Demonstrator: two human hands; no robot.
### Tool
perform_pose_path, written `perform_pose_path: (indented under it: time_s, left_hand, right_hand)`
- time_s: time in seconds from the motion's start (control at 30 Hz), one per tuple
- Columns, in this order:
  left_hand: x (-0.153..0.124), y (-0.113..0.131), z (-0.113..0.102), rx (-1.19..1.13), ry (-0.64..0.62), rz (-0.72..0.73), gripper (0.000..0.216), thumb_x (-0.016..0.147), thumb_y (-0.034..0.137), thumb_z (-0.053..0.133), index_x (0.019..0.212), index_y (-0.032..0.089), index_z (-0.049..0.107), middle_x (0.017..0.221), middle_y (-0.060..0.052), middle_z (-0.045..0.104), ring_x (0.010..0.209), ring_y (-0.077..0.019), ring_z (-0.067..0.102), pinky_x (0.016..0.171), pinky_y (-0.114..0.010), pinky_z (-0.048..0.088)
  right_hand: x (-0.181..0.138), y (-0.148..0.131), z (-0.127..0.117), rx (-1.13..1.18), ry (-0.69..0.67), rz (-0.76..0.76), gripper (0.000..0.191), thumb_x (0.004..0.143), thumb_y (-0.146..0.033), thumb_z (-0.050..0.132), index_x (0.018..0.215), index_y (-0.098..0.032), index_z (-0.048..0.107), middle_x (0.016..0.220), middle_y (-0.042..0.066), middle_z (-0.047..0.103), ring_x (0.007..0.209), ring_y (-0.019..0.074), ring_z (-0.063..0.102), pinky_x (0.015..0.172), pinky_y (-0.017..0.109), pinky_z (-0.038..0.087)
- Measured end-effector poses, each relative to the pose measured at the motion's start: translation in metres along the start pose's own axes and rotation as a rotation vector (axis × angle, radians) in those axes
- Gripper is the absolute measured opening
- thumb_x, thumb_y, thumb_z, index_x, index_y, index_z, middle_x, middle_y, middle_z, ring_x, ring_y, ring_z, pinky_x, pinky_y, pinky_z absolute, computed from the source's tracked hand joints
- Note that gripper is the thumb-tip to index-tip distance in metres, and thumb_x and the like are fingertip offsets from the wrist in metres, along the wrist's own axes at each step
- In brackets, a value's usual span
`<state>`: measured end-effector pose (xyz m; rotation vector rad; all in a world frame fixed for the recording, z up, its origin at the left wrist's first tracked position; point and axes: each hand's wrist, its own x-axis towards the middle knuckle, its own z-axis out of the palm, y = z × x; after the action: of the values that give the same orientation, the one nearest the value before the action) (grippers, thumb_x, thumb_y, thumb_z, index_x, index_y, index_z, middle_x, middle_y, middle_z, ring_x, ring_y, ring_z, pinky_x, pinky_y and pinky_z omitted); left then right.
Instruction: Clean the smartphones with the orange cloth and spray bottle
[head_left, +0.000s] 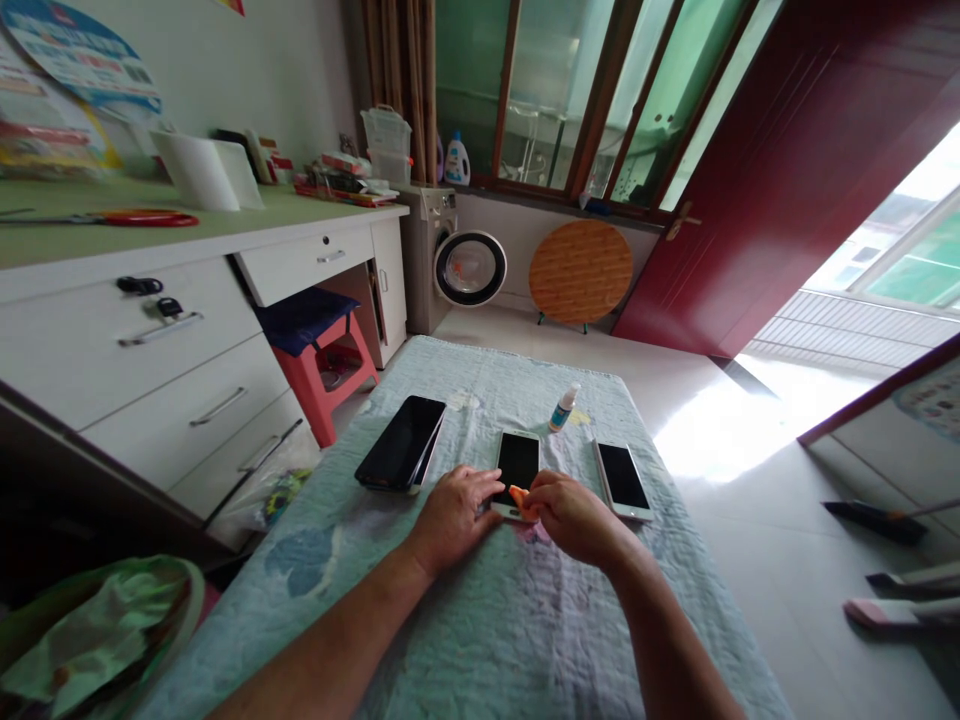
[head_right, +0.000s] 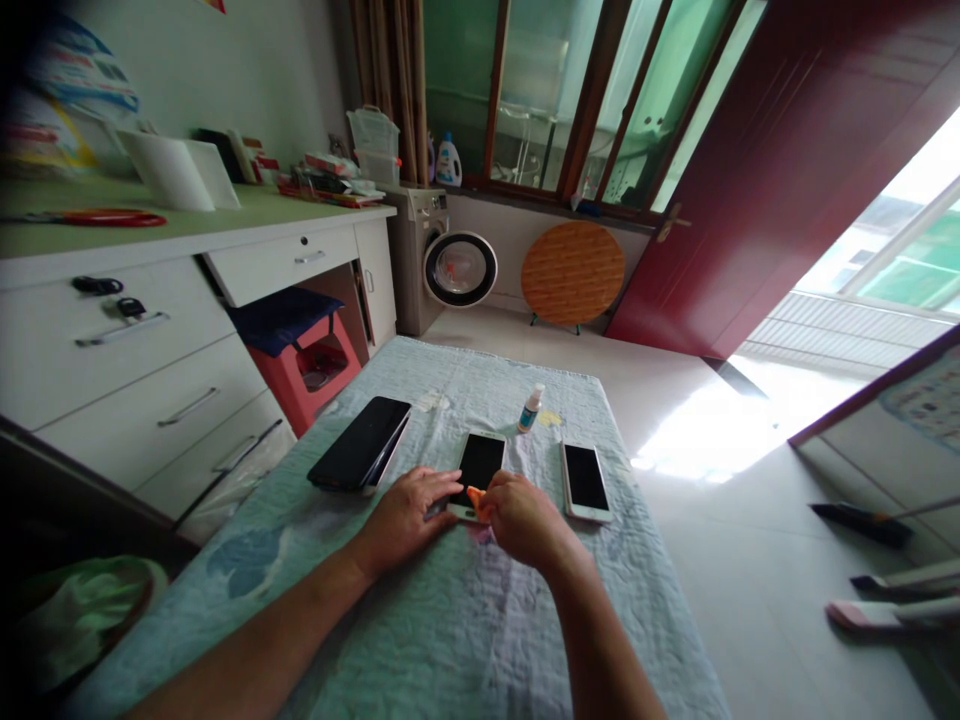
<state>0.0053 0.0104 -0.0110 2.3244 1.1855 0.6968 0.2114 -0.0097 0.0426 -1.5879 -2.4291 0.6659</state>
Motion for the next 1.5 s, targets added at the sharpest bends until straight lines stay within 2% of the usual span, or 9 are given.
perform_pose_path:
  time_s: [0.17, 0.33, 0.5, 0.6, 0.73, 0.87, 1.1, 1.23, 1.5]
  left_hand:
    - [0.002, 0.0, 0.0, 0.007, 0.005, 0.004, 0.032, 0.081, 0.029, 0.071, 0.112, 0.02, 0.069, 0.127, -0.006, 0.064, 0.112, -0.0245, 0.058, 0.099, -0.04, 0.046]
    - [0.001, 0.001, -0.002, 0.021, -0.009, 0.013, 0.032, 0.082, 0.03, 0.071, 0.113, 0.021, 0.069, 0.128, -0.006, 0.064, 0.112, -0.0251, 0.058, 0.098, -0.041, 0.046]
    - [0.0, 0.001, -0.002, 0.052, -0.014, 0.029, 0.033, 0.081, 0.027, 0.071, 0.113, 0.021, 0.068, 0.129, -0.006, 0.064, 0.111, -0.0255, 0.058, 0.098, -0.041, 0.046]
    - [0.001, 0.001, -0.002, 0.063, -0.012, 0.03, 0.034, 0.08, 0.024, 0.072, 0.113, 0.021, 0.068, 0.128, -0.006, 0.064, 0.11, -0.0252, 0.058, 0.097, -0.041, 0.046]
    - [0.001, 0.0, -0.002, 0.068, -0.015, 0.03, 0.035, 0.079, 0.024, 0.072, 0.114, 0.022, 0.068, 0.128, -0.005, 0.064, 0.11, -0.0252, 0.058, 0.097, -0.04, 0.046]
    - [0.001, 0.0, -0.003, 0.061, -0.024, 0.037, 0.031, 0.082, 0.03, 0.07, 0.112, 0.022, 0.068, 0.127, -0.005, 0.064, 0.109, -0.0257, 0.058, 0.096, -0.04, 0.046]
    - [0.001, 0.004, -0.007, -0.031, -0.007, 0.089, 0.028, 0.09, 0.043, 0.059, 0.112, 0.026, 0.067, 0.113, -0.003, 0.069, 0.105, -0.0233, 0.06, 0.094, -0.036, 0.046]
    - [0.001, 0.005, -0.006, 0.001, -0.009, 0.076, 0.023, 0.088, 0.037, 0.064, 0.107, 0.025, 0.069, 0.113, -0.002, 0.07, 0.105, -0.0232, 0.061, 0.094, -0.036, 0.047]
    - [0.0, 0.001, -0.001, 0.098, 0.016, 0.041, 0.027, 0.078, 0.02, 0.073, 0.106, 0.022, 0.071, 0.119, -0.003, 0.069, 0.108, -0.0237, 0.061, 0.097, -0.038, 0.048]
  right_hand:
    - [0.001, -0.001, -0.003, 0.01, 0.003, 0.041, 0.028, 0.086, -0.012, 0.045, 0.074, -0.019, 0.07, 0.086, 0.003, 0.065, 0.079, 0.0116, 0.059, 0.077, 0.022, 0.04]
    - [0.007, 0.006, 0.004, -0.038, 0.115, 0.123, 0.029, 0.091, -0.015, 0.042, 0.079, -0.018, 0.069, 0.089, 0.005, 0.063, 0.08, 0.0125, 0.059, 0.076, 0.022, 0.04]
    - [0.018, 0.02, 0.017, -0.053, 0.221, 0.169, 0.03, 0.095, -0.019, 0.039, 0.105, -0.021, 0.068, 0.106, 0.006, 0.062, 0.092, 0.0152, 0.058, 0.082, 0.023, 0.042]
    - [0.023, 0.023, 0.025, -0.082, 0.256, 0.174, 0.038, 0.094, -0.018, 0.038, 0.124, -0.025, 0.06, 0.12, 0.006, 0.059, 0.099, 0.0166, 0.056, 0.086, 0.024, 0.042]
    - [0.025, 0.02, 0.03, -0.089, 0.271, 0.127, 0.049, 0.092, -0.015, 0.038, 0.138, -0.026, 0.05, 0.129, 0.005, 0.056, 0.104, 0.0174, 0.054, 0.091, 0.026, 0.042]
    - [0.024, 0.01, 0.03, -0.06, 0.257, 0.048, 0.048, 0.087, -0.012, 0.045, 0.132, -0.025, 0.056, 0.125, 0.005, 0.058, 0.106, 0.0172, 0.054, 0.092, 0.025, 0.042]
    - [0.02, -0.01, 0.031, -0.011, 0.219, -0.065, 0.029, 0.09, -0.013, 0.045, 0.095, -0.024, 0.071, 0.103, 0.003, 0.064, 0.094, 0.014, 0.057, 0.089, 0.023, 0.042]
    - [0.023, -0.004, 0.032, -0.048, 0.255, -0.021, 0.03, 0.091, -0.014, 0.044, 0.106, -0.026, 0.068, 0.109, 0.002, 0.064, 0.097, 0.0154, 0.055, 0.089, 0.024, 0.041]
    - [0.035, 0.02, 0.035, -0.171, 0.323, 0.279, 0.04, 0.091, -0.016, 0.038, 0.125, -0.023, 0.058, 0.129, 0.006, 0.054, 0.108, 0.0196, 0.051, 0.089, 0.028, 0.042]
